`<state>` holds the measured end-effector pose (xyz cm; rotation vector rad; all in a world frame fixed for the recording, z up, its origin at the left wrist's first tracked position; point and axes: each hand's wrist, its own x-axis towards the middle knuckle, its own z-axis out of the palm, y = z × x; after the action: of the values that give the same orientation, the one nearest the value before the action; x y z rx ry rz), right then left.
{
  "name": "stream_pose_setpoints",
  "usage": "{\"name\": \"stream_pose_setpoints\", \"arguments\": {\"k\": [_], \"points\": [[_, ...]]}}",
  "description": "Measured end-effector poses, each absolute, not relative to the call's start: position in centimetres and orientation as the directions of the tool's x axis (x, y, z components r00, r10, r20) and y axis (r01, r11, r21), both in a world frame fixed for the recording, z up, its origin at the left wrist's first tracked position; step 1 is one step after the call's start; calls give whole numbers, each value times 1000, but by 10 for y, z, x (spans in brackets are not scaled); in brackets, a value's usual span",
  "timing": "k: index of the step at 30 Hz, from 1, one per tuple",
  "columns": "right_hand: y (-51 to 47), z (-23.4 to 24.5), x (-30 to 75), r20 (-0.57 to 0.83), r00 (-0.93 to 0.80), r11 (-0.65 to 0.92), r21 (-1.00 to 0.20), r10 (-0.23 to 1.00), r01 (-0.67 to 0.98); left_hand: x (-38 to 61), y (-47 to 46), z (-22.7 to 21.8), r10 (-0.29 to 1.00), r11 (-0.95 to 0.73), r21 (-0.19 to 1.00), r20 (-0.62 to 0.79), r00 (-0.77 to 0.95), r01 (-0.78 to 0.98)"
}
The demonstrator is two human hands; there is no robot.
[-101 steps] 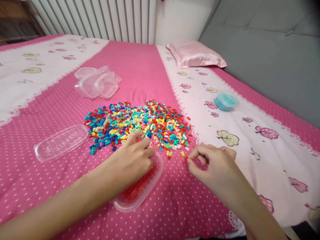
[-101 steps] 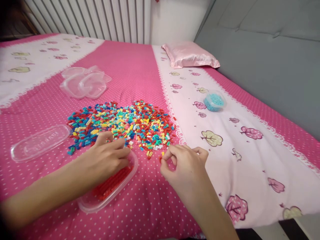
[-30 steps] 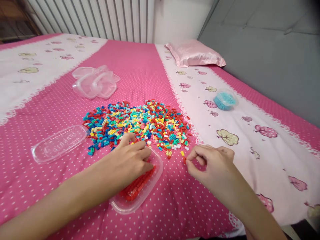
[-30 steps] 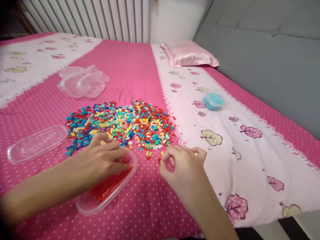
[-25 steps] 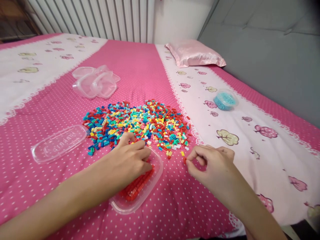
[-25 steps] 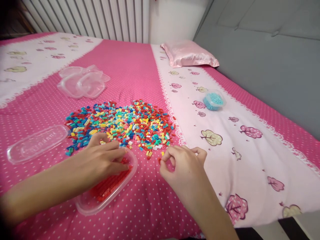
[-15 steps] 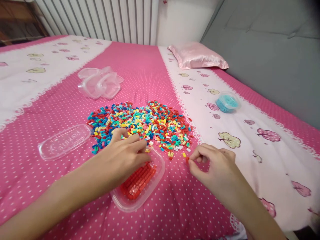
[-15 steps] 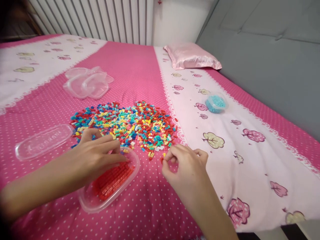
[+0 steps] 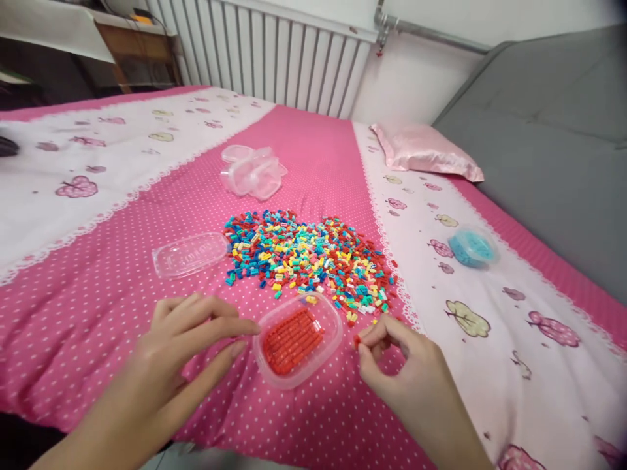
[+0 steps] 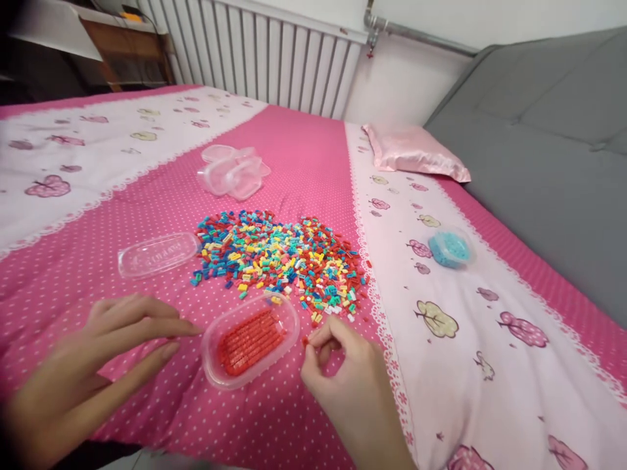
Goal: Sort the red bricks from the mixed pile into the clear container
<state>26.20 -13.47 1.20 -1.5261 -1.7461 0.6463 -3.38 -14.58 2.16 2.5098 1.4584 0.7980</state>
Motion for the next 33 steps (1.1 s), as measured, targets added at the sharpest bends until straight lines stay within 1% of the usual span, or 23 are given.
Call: {"name": "stream_pose_setpoints", "arguments": {"k": [3,5,6,7,8,9,10,11,13,15,17,22,29,33], "points": [[-130,17,263,201,-25,172,-758,979,629,-29,-139,23,810,-578,388,383,445,718],[-127,22,265,211,-16,174,-757,977,630,-16,-122,30,736,-676,382,397,548,630],[-126,25,266,218,-12,176,-753,976,634,-6,-112,34,682,-731,358,399,612,581],[-125,26,267,220,-7,173,-746,975,643,6,-102,38,628,-778,304,412,660,550],[-124,27,268,219,-2,167,-737,976,655,19,-92,41,586,-809,224,393,709,544],[-123,27,269,218,5,160,-727,976,667,32,-84,42,559,-825,130,329,761,550],[-123,26,270,218,11,153,-718,976,679,44,-77,42,526,-840,32,297,797,542],[-122,24,271,218,16,148,-711,976,688,54,-73,40,498,-849,-33,283,819,527],[-122,21,273,226,27,143,-700,974,700,67,-68,33,459,-860,-94,284,841,501],[-121,19,275,244,33,150,-693,969,705,70,-69,26,448,-863,-100,298,843,495],[-121,18,276,269,32,169,-689,963,704,68,-71,20,466,-852,-101,300,832,513],[-122,21,270,305,-21,238,-696,952,678,61,-74,14,490,-837,-123,263,831,533],[-119,27,246,264,-121,275,-690,957,669,60,-68,5,491,-819,-174,281,825,547],[-117,26,246,264,-105,263,-684,959,681,58,-68,3,506,-804,-192,276,817,562]]}}
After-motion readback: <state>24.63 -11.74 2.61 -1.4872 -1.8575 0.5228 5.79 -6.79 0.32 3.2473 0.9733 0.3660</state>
